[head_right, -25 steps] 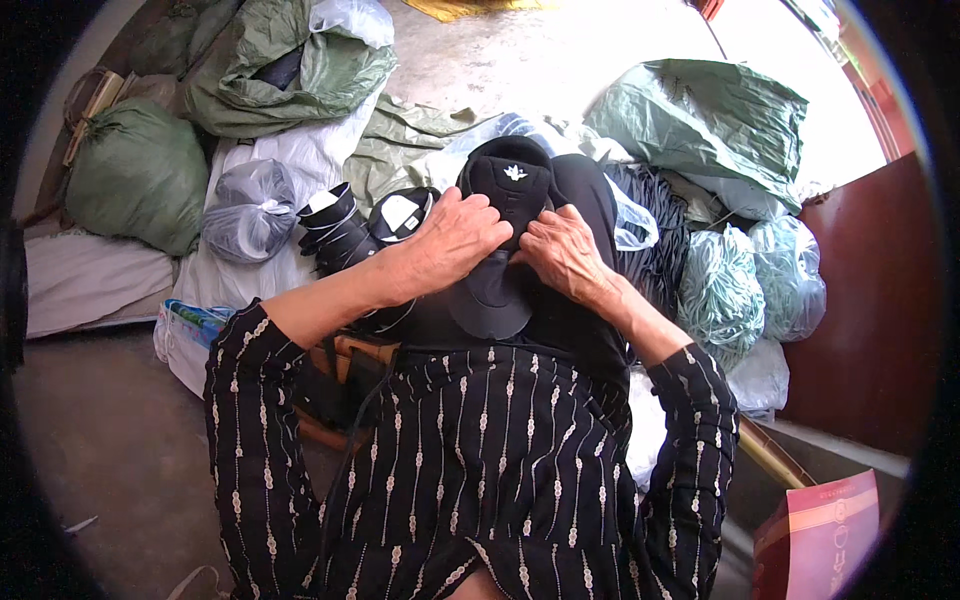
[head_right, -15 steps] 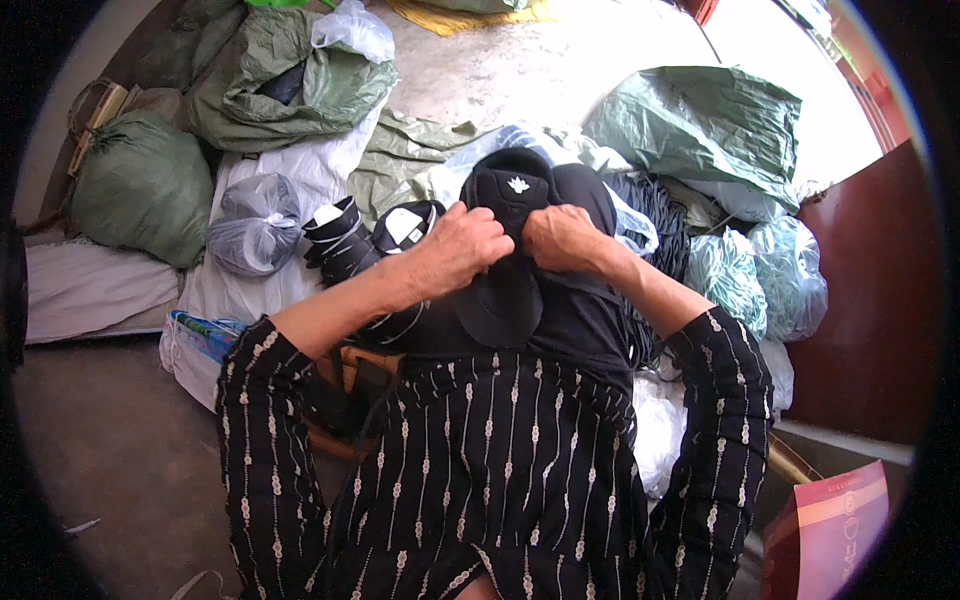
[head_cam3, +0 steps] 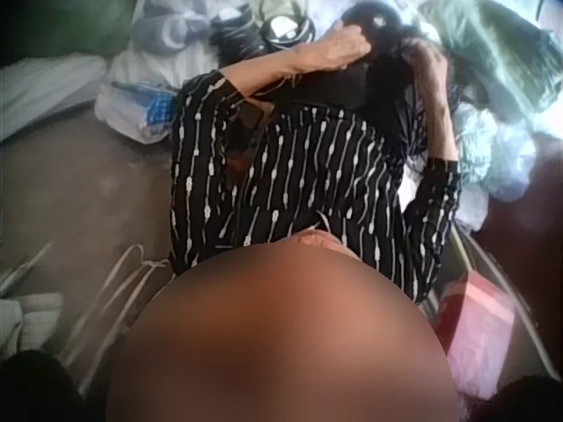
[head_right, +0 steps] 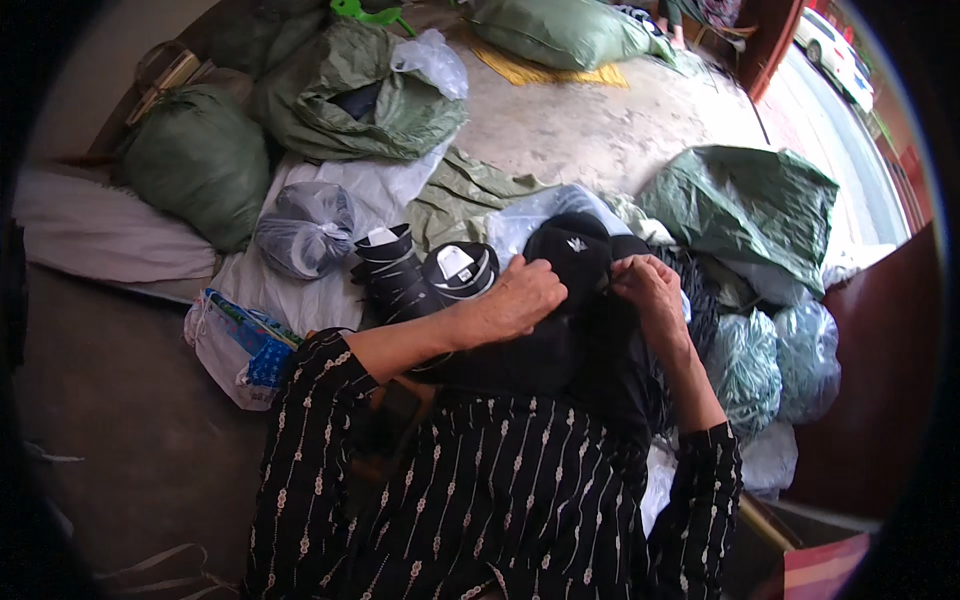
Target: The person is threading laces into a black shoe while sitting in a storage or manufacturing area.
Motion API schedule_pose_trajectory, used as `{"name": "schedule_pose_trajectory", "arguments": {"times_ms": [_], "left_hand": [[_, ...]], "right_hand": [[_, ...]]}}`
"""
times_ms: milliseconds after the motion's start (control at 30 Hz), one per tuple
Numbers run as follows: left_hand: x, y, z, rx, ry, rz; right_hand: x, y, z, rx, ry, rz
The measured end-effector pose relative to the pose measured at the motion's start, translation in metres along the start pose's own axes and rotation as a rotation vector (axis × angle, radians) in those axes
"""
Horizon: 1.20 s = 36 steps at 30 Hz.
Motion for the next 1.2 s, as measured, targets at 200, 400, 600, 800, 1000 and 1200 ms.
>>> {"name": "schedule_pose_trajectory", "arguments": {"times_ms": [200, 400, 600, 800, 1000, 1200], "left_hand": [[-0.003, 0.005, -0.004, 0.010, 0.002, -0.117], [-0.010, 0.011, -0.002, 0.040, 0.016, -0.048], [-0.015, 0.010, -0.004, 0.028, 0.001, -0.067], [-0.021, 0.016, -0.012, 0.001, -0.118, -0.270], [-0.037, 0.016, -0.021, 0.067, -0.483, -0.343], [-0.033, -0.008, -0.027, 0.165, -0.401, -0.090]], "right_hand": [[0.024, 0.010, 0.029, 0.118, -0.239, -0.143], [-0.077, 0.008, 0.028, -0.107, 0.014, 0.543], [-0.404, -0.012, 0.097, -0.459, 1.168, 0.632], [-0.370, 0.107, 0.088, 0.011, 0.799, 0.150], [-0.119, 0.064, 0.046, -0.206, 0.274, 0.248], [0.001, 0.019, 0.066, -0.165, -0.116, 0.331]]}}
Point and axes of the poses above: each hand's wrist, its own z-axis away from the middle knuckle, its own x-axis out of the palm, y = z × x, the point moved 1 cm from there along -z, towards the middle knuckle, and after that the axes turned 10 degrees about x, right-handed, at the moved point
